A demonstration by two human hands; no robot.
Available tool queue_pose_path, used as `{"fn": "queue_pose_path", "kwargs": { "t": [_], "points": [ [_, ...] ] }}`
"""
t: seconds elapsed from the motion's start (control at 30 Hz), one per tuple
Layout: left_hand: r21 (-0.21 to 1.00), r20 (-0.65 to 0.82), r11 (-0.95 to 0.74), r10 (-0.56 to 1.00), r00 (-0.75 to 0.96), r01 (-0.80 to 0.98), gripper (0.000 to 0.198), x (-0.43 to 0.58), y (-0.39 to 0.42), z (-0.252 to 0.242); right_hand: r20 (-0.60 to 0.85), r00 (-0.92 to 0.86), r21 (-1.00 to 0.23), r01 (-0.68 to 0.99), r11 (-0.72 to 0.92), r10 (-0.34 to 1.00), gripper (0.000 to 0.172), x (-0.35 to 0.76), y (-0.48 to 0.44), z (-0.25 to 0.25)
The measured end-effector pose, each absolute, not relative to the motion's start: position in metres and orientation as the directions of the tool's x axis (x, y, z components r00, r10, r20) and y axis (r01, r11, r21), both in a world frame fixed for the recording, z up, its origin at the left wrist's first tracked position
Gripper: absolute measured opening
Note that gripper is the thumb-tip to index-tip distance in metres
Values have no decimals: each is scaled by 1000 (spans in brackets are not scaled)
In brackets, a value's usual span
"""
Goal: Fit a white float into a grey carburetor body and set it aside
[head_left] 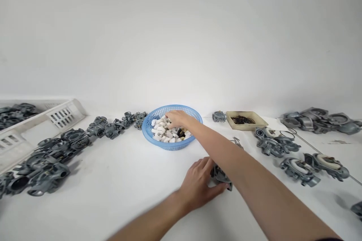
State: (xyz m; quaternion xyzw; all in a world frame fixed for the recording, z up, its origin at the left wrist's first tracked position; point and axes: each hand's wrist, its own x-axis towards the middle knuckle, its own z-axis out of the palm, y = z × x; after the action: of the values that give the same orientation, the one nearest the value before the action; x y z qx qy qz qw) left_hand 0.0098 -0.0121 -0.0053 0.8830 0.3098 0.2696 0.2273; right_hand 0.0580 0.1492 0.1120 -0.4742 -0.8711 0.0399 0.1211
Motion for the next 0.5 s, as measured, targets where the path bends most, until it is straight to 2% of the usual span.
{"fn": "queue_pose_path", "kwargs": {
  "t": [0.1, 0.23, 0.37, 0.5],
  "points": [
    [585, 307, -681, 688, 658, 440, 62, 10, -13, -4, 206, -561, -244, 764, 598, 801, 31, 86, 137, 125],
    [631, 275, -644, 707, 652, 432, 62, 11, -12, -3, 294, -520, -362, 716, 597, 802, 32, 152, 75, 127],
    [666, 263, -616, 722, 641, 421, 57, 12, -11, -1, 300, -450, -446, 713, 541, 841, 26, 214, -6, 97],
    [701, 247, -582, 740, 625, 411, 59, 14, -12, 3, 353, -335, -575, 659, 485, 874, 39, 240, -47, 57]
  ]
}}
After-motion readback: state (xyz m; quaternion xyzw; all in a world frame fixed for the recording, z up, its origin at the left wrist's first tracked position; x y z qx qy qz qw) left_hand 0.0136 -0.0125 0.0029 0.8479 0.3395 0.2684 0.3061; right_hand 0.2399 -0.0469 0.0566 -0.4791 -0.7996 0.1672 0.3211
